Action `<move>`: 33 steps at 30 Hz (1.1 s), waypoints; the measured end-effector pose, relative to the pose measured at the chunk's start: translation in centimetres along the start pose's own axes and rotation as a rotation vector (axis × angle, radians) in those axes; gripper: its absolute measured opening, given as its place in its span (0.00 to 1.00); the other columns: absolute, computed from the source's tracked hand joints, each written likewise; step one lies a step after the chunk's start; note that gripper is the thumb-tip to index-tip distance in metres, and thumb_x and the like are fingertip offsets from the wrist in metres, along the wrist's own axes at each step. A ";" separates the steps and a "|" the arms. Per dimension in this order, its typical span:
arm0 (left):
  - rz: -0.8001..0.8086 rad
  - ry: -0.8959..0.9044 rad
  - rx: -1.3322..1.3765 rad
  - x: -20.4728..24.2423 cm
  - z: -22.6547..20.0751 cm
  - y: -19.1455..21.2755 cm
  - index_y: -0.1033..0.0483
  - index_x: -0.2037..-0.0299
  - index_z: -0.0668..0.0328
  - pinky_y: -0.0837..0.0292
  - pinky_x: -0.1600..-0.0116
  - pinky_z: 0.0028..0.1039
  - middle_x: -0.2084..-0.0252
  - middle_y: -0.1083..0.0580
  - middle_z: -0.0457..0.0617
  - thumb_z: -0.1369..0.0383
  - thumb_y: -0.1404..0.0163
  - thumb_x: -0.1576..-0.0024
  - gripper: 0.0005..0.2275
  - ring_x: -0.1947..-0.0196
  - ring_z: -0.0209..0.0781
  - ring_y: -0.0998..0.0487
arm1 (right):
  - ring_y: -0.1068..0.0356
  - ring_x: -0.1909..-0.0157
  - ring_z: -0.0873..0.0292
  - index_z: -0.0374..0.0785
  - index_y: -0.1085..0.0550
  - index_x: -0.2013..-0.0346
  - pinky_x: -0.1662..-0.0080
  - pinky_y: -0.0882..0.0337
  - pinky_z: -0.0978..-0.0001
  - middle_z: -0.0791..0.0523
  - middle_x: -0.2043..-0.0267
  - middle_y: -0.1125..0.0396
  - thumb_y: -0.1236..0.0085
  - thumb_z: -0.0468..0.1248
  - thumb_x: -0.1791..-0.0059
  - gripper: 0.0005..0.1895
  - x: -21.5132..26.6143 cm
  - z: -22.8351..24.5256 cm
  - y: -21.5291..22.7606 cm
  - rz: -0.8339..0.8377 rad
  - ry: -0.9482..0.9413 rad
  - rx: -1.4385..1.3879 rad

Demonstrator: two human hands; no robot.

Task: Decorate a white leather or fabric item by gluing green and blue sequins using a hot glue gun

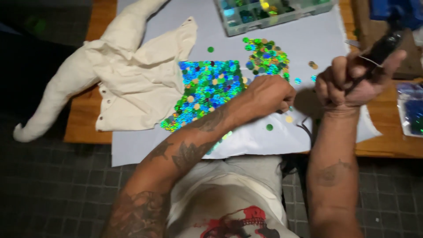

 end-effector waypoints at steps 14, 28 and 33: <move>-0.534 0.362 0.182 22.1 6.1 8.3 0.17 0.63 0.46 0.30 0.57 0.36 0.61 0.18 0.43 0.63 0.51 0.44 0.08 0.60 0.44 0.20 | 0.41 0.78 0.64 0.35 0.25 0.48 0.84 0.48 0.80 0.53 0.63 0.28 0.46 0.57 0.47 0.28 2.1 -8.7 3.1 -0.497 -0.475 0.374; -0.605 0.641 0.267 31.1 14.0 10.5 0.15 0.65 0.57 0.27 0.51 0.34 0.63 0.23 0.50 0.72 0.41 0.47 0.03 0.58 0.48 0.24 | 0.26 0.72 0.45 0.32 0.19 0.72 0.63 0.28 0.56 0.45 0.78 0.29 0.55 0.62 0.45 0.35 -7.8 -20.3 -11.4 0.102 -1.133 1.411; -0.581 0.681 0.314 31.2 14.8 10.0 0.15 0.64 0.57 0.26 0.52 0.29 0.63 0.23 0.48 0.71 0.41 0.47 0.04 0.58 0.43 0.24 | 0.31 0.84 0.51 0.28 0.21 0.72 0.74 0.29 0.62 0.46 0.84 0.33 0.55 0.63 0.44 0.38 -7.9 -21.6 -11.3 0.145 -1.178 1.381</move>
Point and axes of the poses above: each hand's wrist, its own x-axis away from the middle knuckle, its own y-axis out of the back of the hand, z = x × y, the point moved 9 cm from there along -x, towards the middle knuckle
